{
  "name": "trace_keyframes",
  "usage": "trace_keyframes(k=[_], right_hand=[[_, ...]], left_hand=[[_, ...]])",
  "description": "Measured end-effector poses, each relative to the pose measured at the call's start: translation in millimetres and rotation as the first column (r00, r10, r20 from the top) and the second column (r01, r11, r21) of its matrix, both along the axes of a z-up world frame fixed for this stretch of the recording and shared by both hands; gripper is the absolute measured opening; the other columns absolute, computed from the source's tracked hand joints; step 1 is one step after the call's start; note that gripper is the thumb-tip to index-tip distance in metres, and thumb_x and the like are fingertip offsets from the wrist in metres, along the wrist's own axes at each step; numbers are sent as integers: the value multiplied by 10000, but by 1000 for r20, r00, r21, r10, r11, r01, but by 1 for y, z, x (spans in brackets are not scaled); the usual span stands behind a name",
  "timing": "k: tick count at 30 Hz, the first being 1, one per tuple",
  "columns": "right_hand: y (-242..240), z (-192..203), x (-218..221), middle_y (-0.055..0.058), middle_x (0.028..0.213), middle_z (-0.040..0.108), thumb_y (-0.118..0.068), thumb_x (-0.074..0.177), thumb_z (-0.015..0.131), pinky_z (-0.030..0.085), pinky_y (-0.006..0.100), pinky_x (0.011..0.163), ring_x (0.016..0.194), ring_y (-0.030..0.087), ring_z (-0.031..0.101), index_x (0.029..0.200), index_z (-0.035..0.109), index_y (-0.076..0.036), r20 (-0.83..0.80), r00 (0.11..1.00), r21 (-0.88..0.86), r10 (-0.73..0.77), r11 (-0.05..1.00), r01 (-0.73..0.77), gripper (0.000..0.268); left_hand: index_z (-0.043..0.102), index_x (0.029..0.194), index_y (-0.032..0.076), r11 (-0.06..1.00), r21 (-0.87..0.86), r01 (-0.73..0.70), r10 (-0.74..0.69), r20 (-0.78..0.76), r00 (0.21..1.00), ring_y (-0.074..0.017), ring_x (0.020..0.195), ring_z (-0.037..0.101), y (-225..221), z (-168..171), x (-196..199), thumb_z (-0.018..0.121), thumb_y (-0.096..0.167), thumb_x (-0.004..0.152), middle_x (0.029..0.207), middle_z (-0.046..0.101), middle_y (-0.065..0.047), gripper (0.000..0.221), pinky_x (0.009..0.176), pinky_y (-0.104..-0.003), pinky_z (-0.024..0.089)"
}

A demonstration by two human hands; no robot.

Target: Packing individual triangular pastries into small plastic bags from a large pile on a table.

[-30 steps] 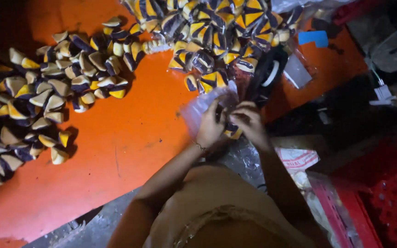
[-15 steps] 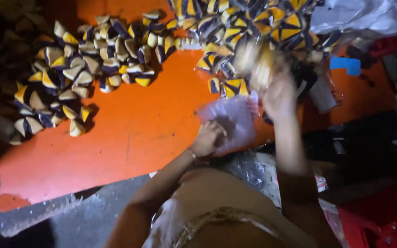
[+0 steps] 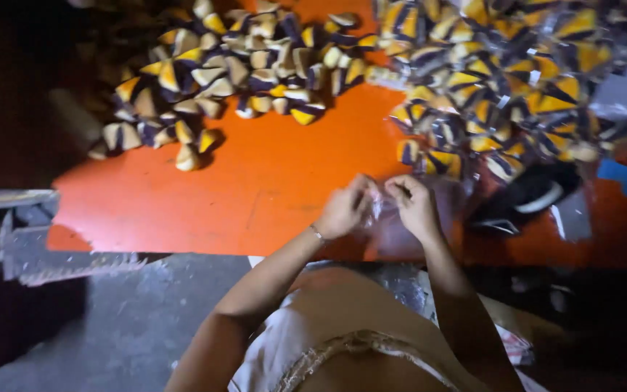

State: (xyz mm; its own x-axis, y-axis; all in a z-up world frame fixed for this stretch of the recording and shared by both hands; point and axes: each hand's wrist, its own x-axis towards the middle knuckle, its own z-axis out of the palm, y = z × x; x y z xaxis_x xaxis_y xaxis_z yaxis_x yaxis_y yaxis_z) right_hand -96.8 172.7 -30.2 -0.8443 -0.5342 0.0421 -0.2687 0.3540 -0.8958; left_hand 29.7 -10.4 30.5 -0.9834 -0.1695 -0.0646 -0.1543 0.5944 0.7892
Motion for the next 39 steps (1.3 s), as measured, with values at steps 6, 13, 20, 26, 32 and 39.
trace_keyframes(k=[6,13,20,26,32,39], right_hand=[[-127,37,15,-11,818,745,-69,893,793,564,274,729,789,121,705,978,794,-198,-108,994,-137,34,989,-49,154],[-292,76,-122,24,950,592,-81,1007,542,466,361,1021,956,204,571,1101,682,-68,1,960,-100,281,955,-279,169],[-327,-66,-317,184,1139,755,-386,1059,670,520,471,927,1028,388,703,1182,769,-79,-812,574,206,107,972,110,345],[-380,-11,-159,-69,1514,503,-465,1056,301,258,658,1039,1484,236,346,1321,589,-332,-387,804,793,452,608,40,414],[-369,26,-56,10,1569,439,-534,988,517,502,570,952,1343,426,486,1410,577,-284,-84,962,484,259,855,-187,494],[-234,-4,-124,68,1133,672,-136,895,802,469,466,920,1029,342,558,1121,791,-122,-742,667,216,62,965,150,227]], left_hand=[[646,1118,221,960,280,9,-49,136,989,-439,944,696,-107,-24,88,614,264,916,968,731,-171,209,855,-540,552],[801,928,216,954,83,-288,270,179,946,-421,893,711,-238,0,161,574,233,842,888,767,-140,243,836,-515,567],[760,828,32,839,541,-58,252,-292,923,-311,1025,762,-267,10,174,423,135,920,921,791,-119,364,872,-398,591],[774,913,51,895,441,-73,205,-259,944,-245,946,767,-280,-68,188,482,47,869,1002,800,-114,295,868,-346,591],[760,892,78,917,392,-70,176,-239,955,-232,994,762,-280,-77,190,576,136,941,1053,789,-104,199,885,-333,577],[740,718,120,821,513,-251,322,-54,945,-141,754,728,-267,-92,189,670,367,933,799,770,-47,335,706,-293,556]])
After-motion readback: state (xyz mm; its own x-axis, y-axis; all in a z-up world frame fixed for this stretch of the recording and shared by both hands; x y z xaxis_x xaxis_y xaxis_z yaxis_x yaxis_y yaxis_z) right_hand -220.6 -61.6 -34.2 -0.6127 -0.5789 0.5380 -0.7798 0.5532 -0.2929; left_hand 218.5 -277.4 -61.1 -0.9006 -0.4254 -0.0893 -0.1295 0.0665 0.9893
